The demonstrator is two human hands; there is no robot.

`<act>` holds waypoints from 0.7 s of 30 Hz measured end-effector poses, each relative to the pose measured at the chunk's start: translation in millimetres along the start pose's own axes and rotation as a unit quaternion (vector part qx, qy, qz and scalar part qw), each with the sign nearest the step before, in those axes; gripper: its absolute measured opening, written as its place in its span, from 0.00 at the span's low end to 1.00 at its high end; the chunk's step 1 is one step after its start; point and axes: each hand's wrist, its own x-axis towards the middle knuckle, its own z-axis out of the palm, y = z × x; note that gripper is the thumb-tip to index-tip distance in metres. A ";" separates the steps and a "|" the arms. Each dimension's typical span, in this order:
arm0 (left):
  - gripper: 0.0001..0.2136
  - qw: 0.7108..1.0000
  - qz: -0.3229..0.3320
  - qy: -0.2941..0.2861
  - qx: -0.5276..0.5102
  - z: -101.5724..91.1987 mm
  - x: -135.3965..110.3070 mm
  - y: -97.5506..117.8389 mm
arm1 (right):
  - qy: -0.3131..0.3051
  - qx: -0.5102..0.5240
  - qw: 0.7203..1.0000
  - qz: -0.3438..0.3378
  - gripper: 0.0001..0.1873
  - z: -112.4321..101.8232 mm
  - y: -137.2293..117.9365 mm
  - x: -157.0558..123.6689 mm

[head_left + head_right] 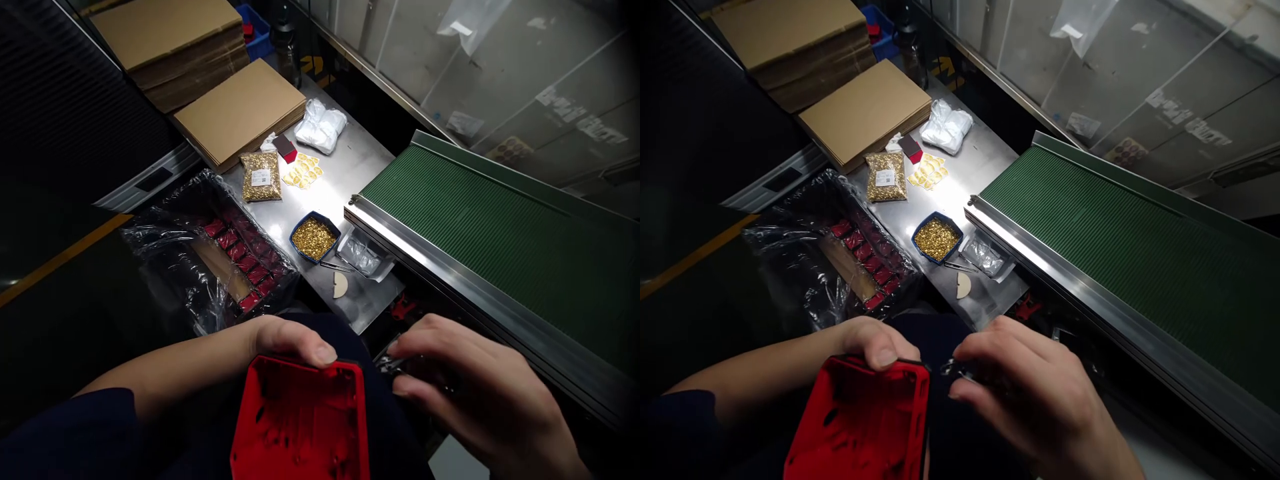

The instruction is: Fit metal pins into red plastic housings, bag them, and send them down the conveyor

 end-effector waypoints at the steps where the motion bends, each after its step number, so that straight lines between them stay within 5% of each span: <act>1: 0.17 1.000 -0.002 -0.003 -0.004 -0.5 0.9 -1.5 | -0.013 -0.009 1.000 -0.001 0.12 0.8 -0.2 1.3; 12: 0.19 0.993 -0.079 -0.010 0.088 9.5 2.7 14.2 | -0.048 0.008 0.999 -0.015 0.11 5.3 0.2 1.7; 21: 0.18 0.995 -0.071 0.009 0.067 15.7 3.7 13.4 | -0.051 0.023 0.998 -0.011 0.10 4.7 -4.2 1.7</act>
